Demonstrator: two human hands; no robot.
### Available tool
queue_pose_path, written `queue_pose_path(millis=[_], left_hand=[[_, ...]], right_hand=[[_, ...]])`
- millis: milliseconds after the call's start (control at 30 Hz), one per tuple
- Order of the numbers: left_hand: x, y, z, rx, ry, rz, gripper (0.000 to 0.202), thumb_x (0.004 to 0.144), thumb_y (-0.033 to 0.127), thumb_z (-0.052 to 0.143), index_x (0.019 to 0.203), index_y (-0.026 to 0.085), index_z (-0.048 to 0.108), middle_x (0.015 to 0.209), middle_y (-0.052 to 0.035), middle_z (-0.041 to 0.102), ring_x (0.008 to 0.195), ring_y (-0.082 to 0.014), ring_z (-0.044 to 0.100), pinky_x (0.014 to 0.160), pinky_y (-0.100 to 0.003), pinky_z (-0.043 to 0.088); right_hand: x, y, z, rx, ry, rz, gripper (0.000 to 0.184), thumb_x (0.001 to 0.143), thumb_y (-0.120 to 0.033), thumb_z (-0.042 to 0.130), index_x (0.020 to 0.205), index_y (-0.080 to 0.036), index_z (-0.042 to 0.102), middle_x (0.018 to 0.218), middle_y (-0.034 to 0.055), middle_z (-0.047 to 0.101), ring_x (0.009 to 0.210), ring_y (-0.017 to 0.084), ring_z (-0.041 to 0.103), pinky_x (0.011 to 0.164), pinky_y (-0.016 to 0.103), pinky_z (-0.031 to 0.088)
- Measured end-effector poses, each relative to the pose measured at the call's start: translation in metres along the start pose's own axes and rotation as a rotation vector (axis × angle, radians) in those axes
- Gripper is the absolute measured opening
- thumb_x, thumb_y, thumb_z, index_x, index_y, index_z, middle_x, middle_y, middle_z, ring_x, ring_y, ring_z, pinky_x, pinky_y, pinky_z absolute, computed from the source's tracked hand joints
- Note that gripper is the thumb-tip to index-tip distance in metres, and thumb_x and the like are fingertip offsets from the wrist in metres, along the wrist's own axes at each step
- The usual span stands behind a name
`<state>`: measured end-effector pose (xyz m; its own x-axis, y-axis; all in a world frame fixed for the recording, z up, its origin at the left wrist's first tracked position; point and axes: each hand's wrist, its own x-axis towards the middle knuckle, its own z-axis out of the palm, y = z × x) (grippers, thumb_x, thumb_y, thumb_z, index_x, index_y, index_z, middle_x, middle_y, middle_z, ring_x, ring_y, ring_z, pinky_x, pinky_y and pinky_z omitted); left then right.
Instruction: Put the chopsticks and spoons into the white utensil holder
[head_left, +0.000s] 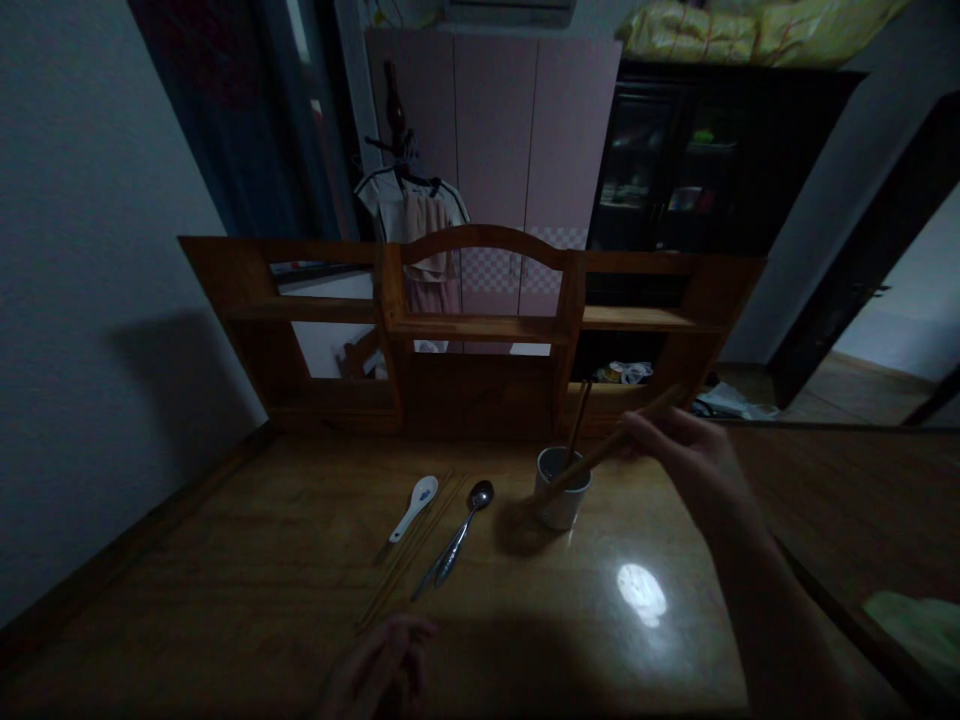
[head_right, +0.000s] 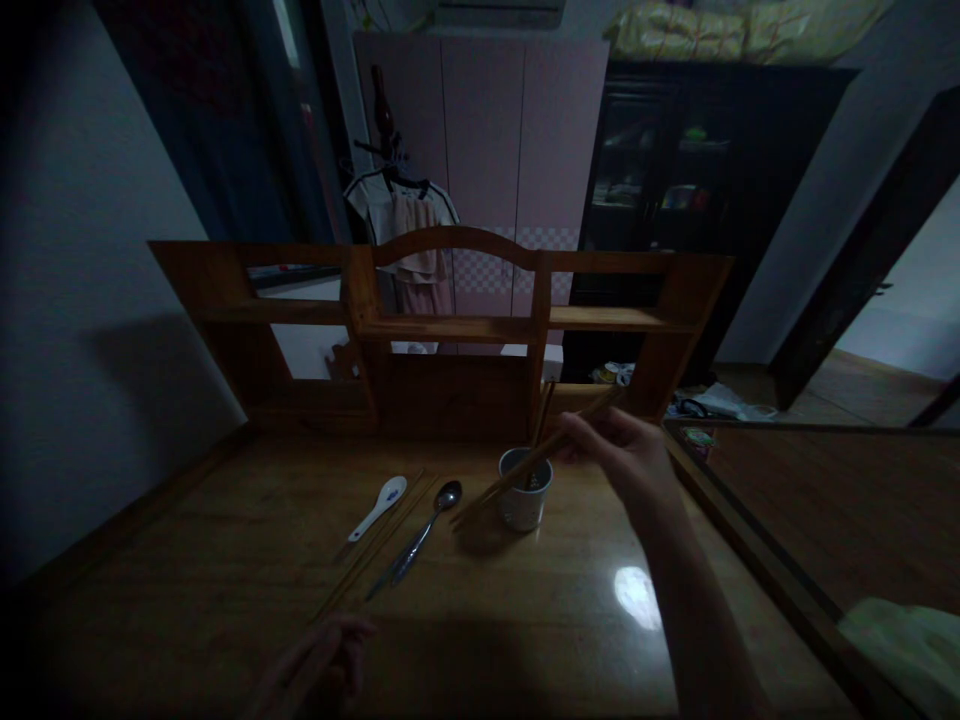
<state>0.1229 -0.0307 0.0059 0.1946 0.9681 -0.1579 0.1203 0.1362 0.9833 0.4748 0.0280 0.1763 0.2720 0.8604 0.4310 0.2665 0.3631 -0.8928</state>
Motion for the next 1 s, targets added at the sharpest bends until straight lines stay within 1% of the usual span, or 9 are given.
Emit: queue_pose_path(millis=[33, 100, 167, 233, 400, 567, 700, 867, 1000], left_hand=[[0.005, -0.004, -0.004, 0.015, 0.027, 0.009, 0.056, 0.078, 0.069, 0.052, 0.09, 0.018, 0.071, 0.065, -0.0047, 0.064, 0.063, -0.0179, 0.06, 0.062, -0.025, 0.051], [0.013, -0.014, -0.01, 0.05, 0.074, 0.037, 0.05, 0.08, 0.065, 0.053, 0.087, 0.018, 0.07, 0.068, -0.0047, 0.065, 0.069, -0.0185, 0.061, 0.067, -0.025, 0.051], [0.018, -0.023, -0.013, 0.091, 0.1, 0.08, 0.046, 0.083, 0.061, 0.052, 0.086, 0.019, 0.07, 0.07, -0.0036, 0.064, 0.071, -0.0178, 0.06, 0.073, -0.024, 0.05], [0.019, -0.029, -0.012, 0.118, 0.093, 0.097, 0.044, 0.087, 0.057, 0.049, 0.089, 0.018, 0.069, 0.071, -0.0026, 0.063, 0.069, -0.0165, 0.059, 0.072, -0.023, 0.048], [0.017, -0.033, -0.009, 0.088, 0.069, 0.075, 0.048, 0.086, 0.059, 0.048, 0.095, 0.016, 0.067, 0.071, -0.0029, 0.062, 0.065, -0.0165, 0.057, 0.064, -0.024, 0.047], [0.02, -0.039, -0.011, 0.057, 0.046, 0.054, 0.051, 0.085, 0.063, 0.048, 0.093, 0.016, 0.067, 0.067, -0.0029, 0.061, 0.062, -0.0165, 0.056, 0.059, -0.024, 0.045], [0.023, -0.045, -0.013, 0.087, 0.048, 0.08, 0.05, 0.085, 0.062, 0.048, 0.094, 0.016, 0.068, 0.066, -0.0028, 0.061, 0.063, -0.0164, 0.057, 0.062, -0.024, 0.046], [0.024, -0.048, -0.014, 0.102, 0.057, 0.071, 0.052, 0.085, 0.064, 0.047, 0.095, 0.017, 0.068, 0.068, -0.003, 0.062, 0.063, -0.0167, 0.058, 0.061, -0.024, 0.047], [0.023, -0.046, -0.014, 0.151, 0.088, 0.067, 0.053, 0.083, 0.065, 0.047, 0.092, 0.017, 0.068, 0.068, -0.0028, 0.062, 0.067, -0.018, 0.059, 0.066, -0.024, 0.048]], right_hand=[[0.008, -0.002, -0.015, -0.049, 0.096, -0.033, 0.029, 0.075, -0.042, 0.078, 0.08, -0.015, 0.071, 0.069, 0.0053, 0.068, 0.06, 0.019, 0.065, 0.056, 0.027, 0.053], [0.02, -0.003, -0.039, -0.123, 0.194, -0.064, 0.029, 0.074, -0.043, 0.078, 0.082, -0.016, 0.071, 0.074, 0.0063, 0.07, 0.064, 0.02, 0.067, 0.058, 0.027, 0.054], [0.028, 0.001, -0.053, -0.178, 0.22, -0.063, 0.03, 0.075, -0.044, 0.077, 0.084, -0.016, 0.072, 0.078, 0.0076, 0.071, 0.07, 0.023, 0.068, 0.06, 0.029, 0.055], [0.031, 0.008, -0.057, -0.218, 0.218, -0.051, 0.032, 0.075, -0.046, 0.077, 0.085, -0.015, 0.072, 0.078, 0.0088, 0.071, 0.071, 0.025, 0.069, 0.059, 0.03, 0.055], [0.035, 0.032, -0.042, -0.282, 0.144, 0.015, 0.035, 0.074, -0.047, 0.076, 0.083, -0.013, 0.071, 0.071, 0.0082, 0.071, 0.063, 0.024, 0.069, 0.053, 0.028, 0.054], [0.035, 0.07, -0.021, -0.278, 0.065, 0.053, 0.04, 0.072, -0.053, 0.075, 0.079, -0.013, 0.071, 0.071, 0.0088, 0.071, 0.064, 0.026, 0.069, 0.052, 0.028, 0.053], [0.033, 0.099, -0.01, -0.313, 0.033, 0.068, 0.042, 0.075, -0.056, 0.072, 0.076, -0.014, 0.069, 0.069, 0.0088, 0.071, 0.063, 0.026, 0.069, 0.054, 0.028, 0.053], [0.031, 0.11, -0.005, -0.332, 0.019, 0.059, 0.041, 0.079, -0.056, 0.068, 0.078, -0.016, 0.068, 0.066, 0.0073, 0.07, 0.06, 0.024, 0.068, 0.052, 0.027, 0.051], [0.032, 0.112, -0.004, -0.358, -0.021, 0.053, 0.042, 0.079, -0.057, 0.067, 0.079, -0.015, 0.069, 0.066, 0.0085, 0.07, 0.059, 0.024, 0.067, 0.052, 0.028, 0.05]])
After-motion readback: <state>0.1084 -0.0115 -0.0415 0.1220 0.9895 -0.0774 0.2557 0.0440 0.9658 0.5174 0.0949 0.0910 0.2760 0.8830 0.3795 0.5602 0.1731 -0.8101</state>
